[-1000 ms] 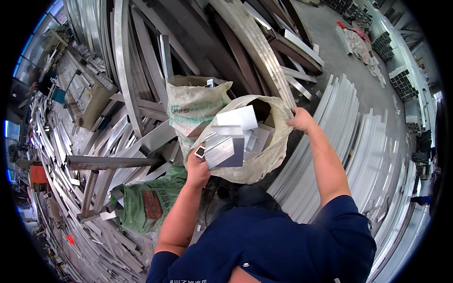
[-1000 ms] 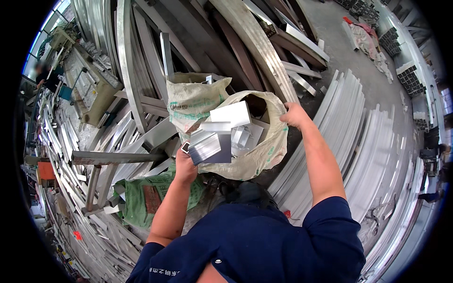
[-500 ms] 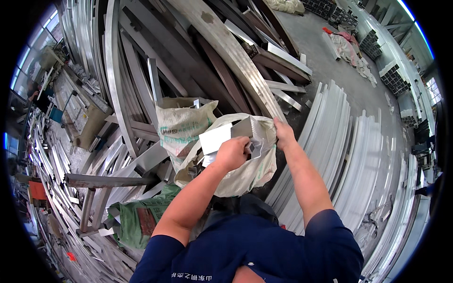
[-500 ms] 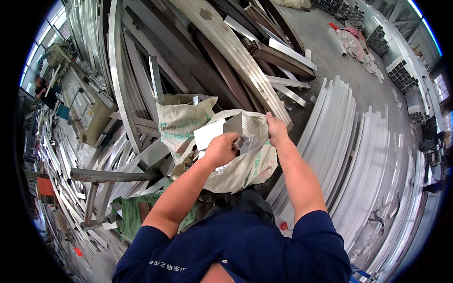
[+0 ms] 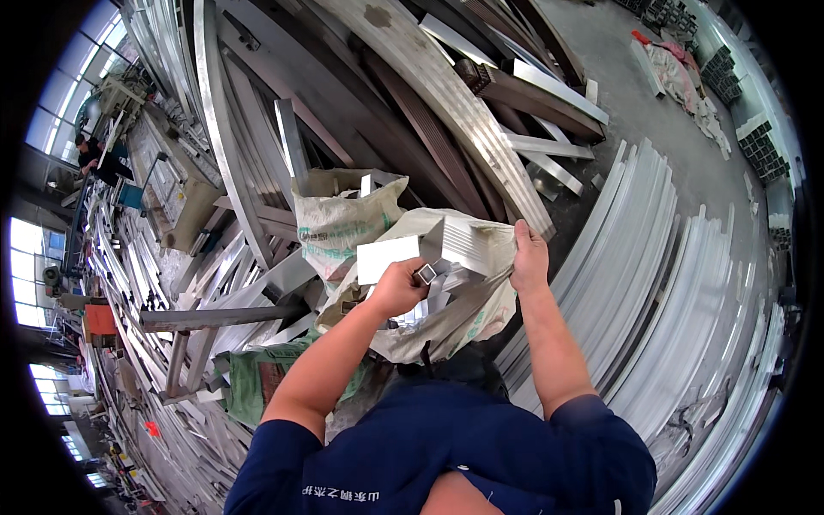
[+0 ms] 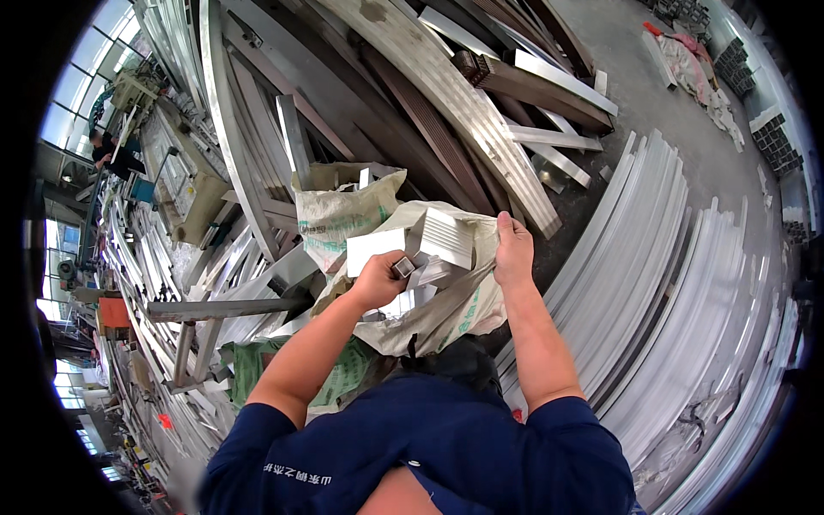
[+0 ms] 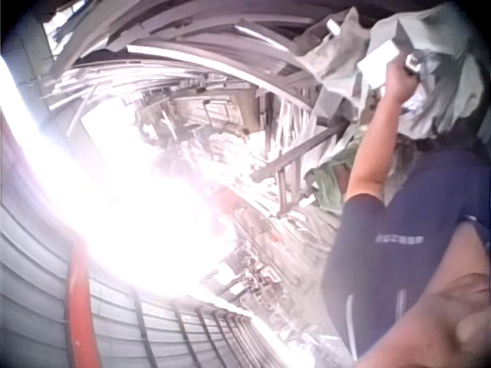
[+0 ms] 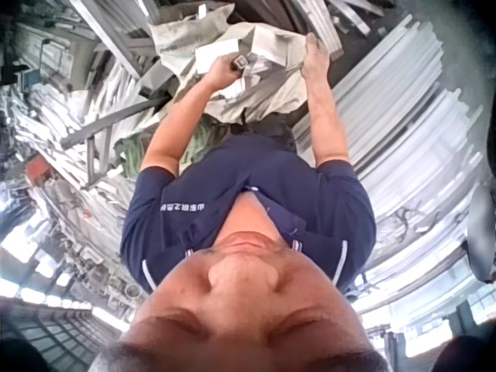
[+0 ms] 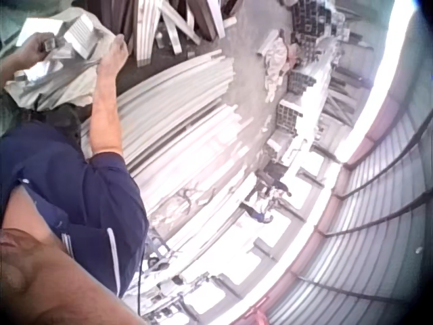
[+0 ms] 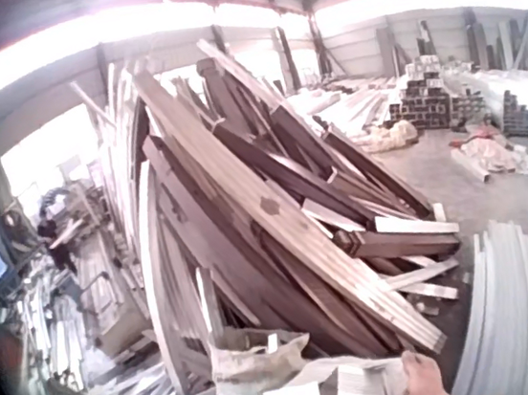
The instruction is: The person gathers small metal pieces from the floor and places them into a large sack. Then the person picks up a long metal bar, measures it with a tape measure, and fits it into a larger metal frame structure on the floor.
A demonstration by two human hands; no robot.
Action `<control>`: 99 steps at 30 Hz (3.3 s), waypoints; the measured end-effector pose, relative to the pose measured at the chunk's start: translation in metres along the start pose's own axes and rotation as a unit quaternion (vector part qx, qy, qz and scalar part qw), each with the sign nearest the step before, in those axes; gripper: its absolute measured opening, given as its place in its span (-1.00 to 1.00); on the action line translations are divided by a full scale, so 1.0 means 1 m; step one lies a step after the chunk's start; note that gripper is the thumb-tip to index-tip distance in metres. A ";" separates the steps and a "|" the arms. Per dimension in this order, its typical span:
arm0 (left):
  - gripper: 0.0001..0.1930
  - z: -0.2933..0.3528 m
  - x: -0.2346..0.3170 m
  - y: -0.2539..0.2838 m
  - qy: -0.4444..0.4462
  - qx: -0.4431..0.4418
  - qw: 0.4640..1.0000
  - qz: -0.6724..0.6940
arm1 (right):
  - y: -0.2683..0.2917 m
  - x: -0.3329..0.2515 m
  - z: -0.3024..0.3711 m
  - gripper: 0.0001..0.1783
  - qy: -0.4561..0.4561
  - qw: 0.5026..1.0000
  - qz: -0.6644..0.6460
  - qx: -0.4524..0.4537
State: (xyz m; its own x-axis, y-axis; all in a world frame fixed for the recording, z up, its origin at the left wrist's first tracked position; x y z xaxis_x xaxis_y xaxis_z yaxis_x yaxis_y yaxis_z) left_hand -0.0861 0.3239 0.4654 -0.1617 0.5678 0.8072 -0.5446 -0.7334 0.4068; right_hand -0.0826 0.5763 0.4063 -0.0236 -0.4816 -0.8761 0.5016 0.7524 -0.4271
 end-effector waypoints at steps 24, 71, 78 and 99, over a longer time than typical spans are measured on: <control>-0.91 -0.056 0.019 -0.026 -0.090 0.074 0.985 -0.127 | -0.024 -0.016 -0.055 -0.61 -0.032 0.948 0.237 -0.209; -0.70 0.119 -0.200 0.076 0.168 0.284 0.906 0.265 | -0.004 -0.111 -0.012 -0.75 0.124 0.824 0.539 -0.122; -0.65 0.067 -0.221 0.099 0.023 0.230 0.658 0.717 | 0.061 -0.029 -0.038 -0.72 0.060 0.942 0.329 0.013; -0.81 0.082 -0.136 0.040 0.074 0.136 0.761 0.630 | -0.015 -0.156 -0.018 -0.64 0.129 0.977 -0.090 -0.141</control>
State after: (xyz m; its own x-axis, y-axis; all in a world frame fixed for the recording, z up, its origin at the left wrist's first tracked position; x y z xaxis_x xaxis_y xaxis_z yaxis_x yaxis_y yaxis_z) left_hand -0.0188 0.1865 0.4070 -0.5154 -0.6296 0.5814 0.3070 -0.7690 -0.5607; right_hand -0.1024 0.6482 0.5452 -0.3251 -0.5154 -0.7929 0.2120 0.7773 -0.5923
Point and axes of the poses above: each hand's wrist, its own z-axis away from the middle knuckle, its own y-axis out of the back of the hand, x = y × z, the point moved 9 cm from there along -z, towards the middle knuckle, and after that the axes turned 7 degrees about y, right-handed, at the moved point
